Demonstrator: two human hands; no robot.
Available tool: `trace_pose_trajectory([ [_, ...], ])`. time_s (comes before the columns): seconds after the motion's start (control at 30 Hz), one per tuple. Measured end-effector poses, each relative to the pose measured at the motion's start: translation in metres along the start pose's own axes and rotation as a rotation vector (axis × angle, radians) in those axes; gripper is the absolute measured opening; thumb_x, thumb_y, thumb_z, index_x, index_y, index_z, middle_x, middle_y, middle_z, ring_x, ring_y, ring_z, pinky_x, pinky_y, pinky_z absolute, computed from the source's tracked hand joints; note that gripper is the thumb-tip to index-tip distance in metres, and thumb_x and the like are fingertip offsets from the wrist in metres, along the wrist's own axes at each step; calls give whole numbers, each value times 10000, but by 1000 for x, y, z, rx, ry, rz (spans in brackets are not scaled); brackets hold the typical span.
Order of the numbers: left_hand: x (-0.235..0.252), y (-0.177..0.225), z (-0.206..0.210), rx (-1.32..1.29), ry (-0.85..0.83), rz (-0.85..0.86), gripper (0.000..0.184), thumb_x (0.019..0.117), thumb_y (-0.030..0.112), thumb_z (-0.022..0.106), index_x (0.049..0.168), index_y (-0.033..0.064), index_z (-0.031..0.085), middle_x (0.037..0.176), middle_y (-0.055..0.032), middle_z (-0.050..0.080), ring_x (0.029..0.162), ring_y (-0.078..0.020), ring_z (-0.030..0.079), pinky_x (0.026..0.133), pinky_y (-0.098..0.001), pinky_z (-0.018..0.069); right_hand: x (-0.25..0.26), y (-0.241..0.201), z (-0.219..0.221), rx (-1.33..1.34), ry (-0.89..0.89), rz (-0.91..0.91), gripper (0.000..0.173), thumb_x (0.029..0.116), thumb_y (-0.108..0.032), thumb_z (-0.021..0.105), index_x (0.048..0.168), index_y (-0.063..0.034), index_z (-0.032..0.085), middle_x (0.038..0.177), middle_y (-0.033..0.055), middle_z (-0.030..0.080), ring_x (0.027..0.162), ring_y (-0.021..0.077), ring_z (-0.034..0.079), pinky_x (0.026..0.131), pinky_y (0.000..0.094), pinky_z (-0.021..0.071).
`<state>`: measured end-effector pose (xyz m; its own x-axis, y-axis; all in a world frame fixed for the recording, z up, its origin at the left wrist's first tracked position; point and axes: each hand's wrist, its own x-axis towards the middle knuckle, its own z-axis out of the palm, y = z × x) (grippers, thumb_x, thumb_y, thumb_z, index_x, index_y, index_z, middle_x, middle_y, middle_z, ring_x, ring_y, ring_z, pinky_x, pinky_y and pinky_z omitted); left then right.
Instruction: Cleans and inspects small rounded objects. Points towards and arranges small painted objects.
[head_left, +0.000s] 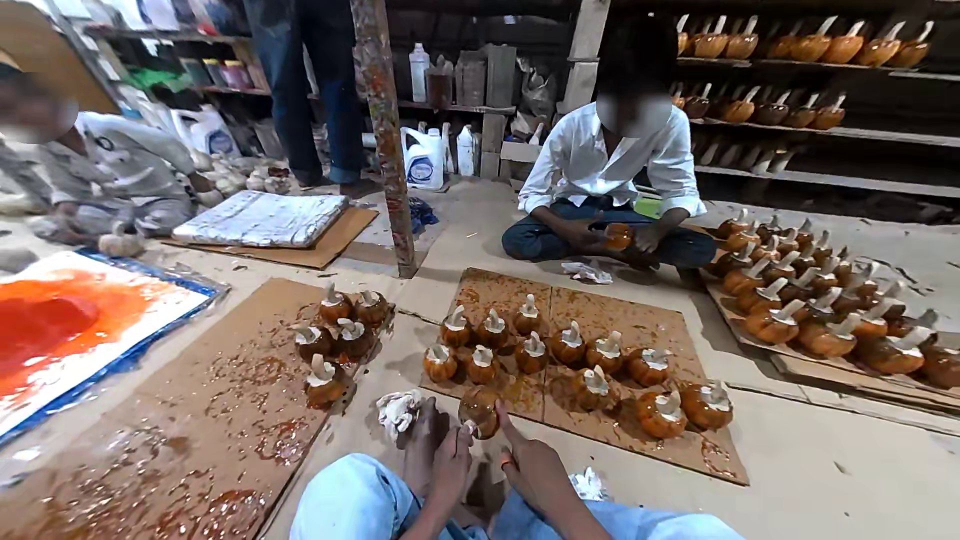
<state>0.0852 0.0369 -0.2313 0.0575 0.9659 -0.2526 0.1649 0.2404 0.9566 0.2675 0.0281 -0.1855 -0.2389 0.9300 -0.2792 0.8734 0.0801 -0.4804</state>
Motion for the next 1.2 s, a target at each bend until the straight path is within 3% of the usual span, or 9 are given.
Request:
trace_pose_trajectory([
  [0.1,-1,0,-1,-29,13,-32,405,1123,279,325,1077,-10,604,675,-3,478,557,-113,465,573,-297,454,-6,-16,2,-214,11,-46,786,1011,-283,505,1667,-309,75,794,130,706,778,369,695,773,564,530],
  [0.2,0,-1,-2,-131,25,-44,390,1126,268,325,1041,-5,590,644,10,447,527,-102,439,541,-272,433,-7,-17,12,-328,67,-90,788,994,-212,542,1648,-398,145,809,140,710,805,384,688,819,578,507],
  [0.37,-2,3,-2,-319,-7,-84,369,1128,259,313,998,30,570,618,32,424,491,-81,414,499,-238,412,-6,-7,15,-367,82,-136,841,956,-95,598,1596,-510,243,948,195,710,922,427,669,896,614,453],
  [0.53,-6,10,-2,-494,-87,-137,339,1128,239,283,967,70,528,579,49,417,475,-79,430,498,-234,429,-3,1,7,-325,100,-90,795,967,-132,581,1556,-572,277,1004,175,713,967,401,664,923,609,438],
  [0.63,-10,15,-4,-587,-137,-158,360,1125,246,262,933,90,522,567,50,429,482,-79,444,518,-235,442,-2,-6,-10,-201,44,38,755,995,-230,526,1602,-524,187,970,138,739,931,370,695,882,585,483],
  [0.7,-11,16,-5,-644,-157,-180,380,1129,251,255,907,92,520,560,49,420,471,-74,427,504,-225,429,2,0,-17,-33,-7,112,780,997,-290,525,1634,-463,108,902,154,719,843,385,697,773,593,529],
  [0.83,-12,22,-6,-729,-116,-245,393,1134,263,264,890,91,521,555,46,415,453,-70,415,492,-211,430,13,22,-1,288,-71,9,876,992,-282,547,1658,-351,-18,762,94,595,698,307,598,705,531,520],
  [0.97,-10,24,-8,-809,-67,-379,395,1136,318,274,945,73,519,561,24,449,445,-76,438,483,-214,445,4,4,0,22,-27,-39,838,996,-304,530,1662,-351,24,807,135,678,761,365,674,729,572,535],
  [1.2,-12,30,-8,-877,-34,-472,383,1134,328,271,955,71,492,535,13,453,424,-86,462,468,-218,465,-4,-7,11,-297,29,-120,890,954,-80,583,1615,-504,166,945,185,721,940,420,677,919,622,451],
])
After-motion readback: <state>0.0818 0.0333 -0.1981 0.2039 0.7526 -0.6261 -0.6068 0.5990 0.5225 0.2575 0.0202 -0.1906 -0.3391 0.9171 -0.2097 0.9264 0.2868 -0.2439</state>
